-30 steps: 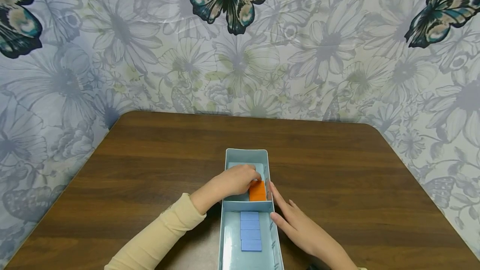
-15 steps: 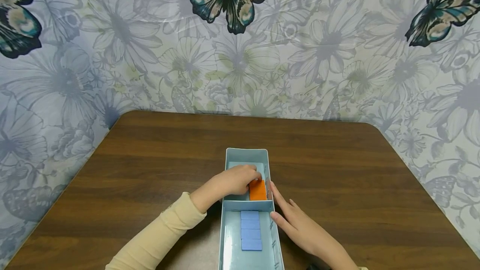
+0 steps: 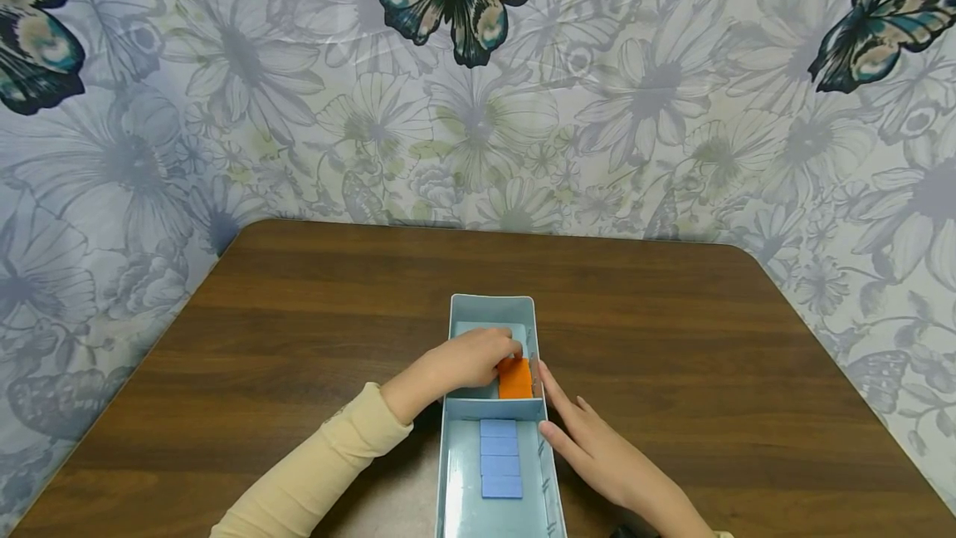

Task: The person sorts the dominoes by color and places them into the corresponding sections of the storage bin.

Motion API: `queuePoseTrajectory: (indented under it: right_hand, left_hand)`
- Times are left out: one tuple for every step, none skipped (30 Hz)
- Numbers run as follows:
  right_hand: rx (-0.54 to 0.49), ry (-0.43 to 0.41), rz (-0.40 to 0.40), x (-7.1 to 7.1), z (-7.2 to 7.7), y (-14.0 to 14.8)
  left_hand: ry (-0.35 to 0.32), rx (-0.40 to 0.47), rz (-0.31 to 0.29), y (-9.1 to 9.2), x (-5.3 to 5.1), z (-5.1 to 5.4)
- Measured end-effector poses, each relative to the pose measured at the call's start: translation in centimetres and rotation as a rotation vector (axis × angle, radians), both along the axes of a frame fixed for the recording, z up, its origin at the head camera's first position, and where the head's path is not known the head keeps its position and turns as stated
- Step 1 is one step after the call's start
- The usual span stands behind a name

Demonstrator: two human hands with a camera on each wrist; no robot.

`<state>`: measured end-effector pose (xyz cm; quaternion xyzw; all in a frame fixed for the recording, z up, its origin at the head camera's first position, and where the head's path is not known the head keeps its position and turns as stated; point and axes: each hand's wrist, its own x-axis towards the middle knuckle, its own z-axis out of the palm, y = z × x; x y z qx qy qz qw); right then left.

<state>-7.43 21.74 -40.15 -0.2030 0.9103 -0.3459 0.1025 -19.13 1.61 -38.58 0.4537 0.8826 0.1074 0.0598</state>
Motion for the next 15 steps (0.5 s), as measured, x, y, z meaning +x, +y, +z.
queuePoseTrajectory:
  right_hand:
    - [-0.002, 0.001, 0.002, 0.00, 0.01, -0.01]
    - [-0.002, 0.000, 0.003, 0.01, 0.01, -0.01]
    - [-0.003, -0.001, 0.002, 0.02, 0.01, -0.01]
    - [-0.003, -0.002, 0.001, 0.03, 0.02, -0.01]
    - [-0.002, -0.004, 0.000, 0.03, 0.02, -0.01]
    - [-0.002, -0.006, -0.001, 0.03, 0.01, -0.01]
    - [-0.001, -0.008, -0.002, 0.02, 0.01, -0.01]
    - [0.000, -0.008, -0.003, 0.02, 0.00, -0.01]
    - [0.001, -0.007, -0.003, 0.02, -0.01, 0.00]
    - [0.003, -0.006, -0.002, 0.02, -0.02, 0.00]
    - [0.004, -0.007, -0.002, 0.02, -0.03, 0.01]
    - [0.004, -0.008, -0.003, 0.03, -0.04, 0.02]
    - [0.006, -0.010, -0.004, 0.03, -0.05, 0.02]
    - [0.006, -0.011, -0.006, 0.04, -0.06, 0.03]
    - [0.006, -0.011, -0.010, 0.07, -0.08, 0.04]
  left_hand:
    - [-0.006, -0.001, -0.001, -0.03, 0.00, 0.05]
    - [-0.012, -0.002, -0.002, -0.05, 0.01, 0.11]
    - [-0.018, -0.005, -0.003, -0.07, 0.00, 0.13]
    - [-0.022, -0.008, -0.006, -0.09, 0.00, 0.16]
    - [-0.026, -0.010, -0.008, -0.10, 0.00, 0.20]
    - [-0.029, -0.011, -0.011, -0.10, -0.01, 0.22]
    - [-0.031, -0.014, -0.013, -0.11, -0.01, 0.26]
    - [-0.033, -0.015, -0.013, -0.10, -0.01, 0.26]
    - [-0.034, -0.015, -0.014, -0.09, -0.03, 0.24]
    - [-0.034, -0.014, -0.014, -0.07, -0.04, 0.25]
    - [-0.034, -0.013, -0.013, -0.06, -0.05, 0.25]
    - [-0.035, -0.011, -0.011, -0.05, -0.07, 0.23]
    - [-0.037, -0.009, -0.009, -0.03, -0.08, 0.21]
    - [-0.038, -0.008, -0.008, -0.02, -0.09, 0.21]
    - [-0.037, -0.009, -0.008, -0.02, -0.10, 0.20]
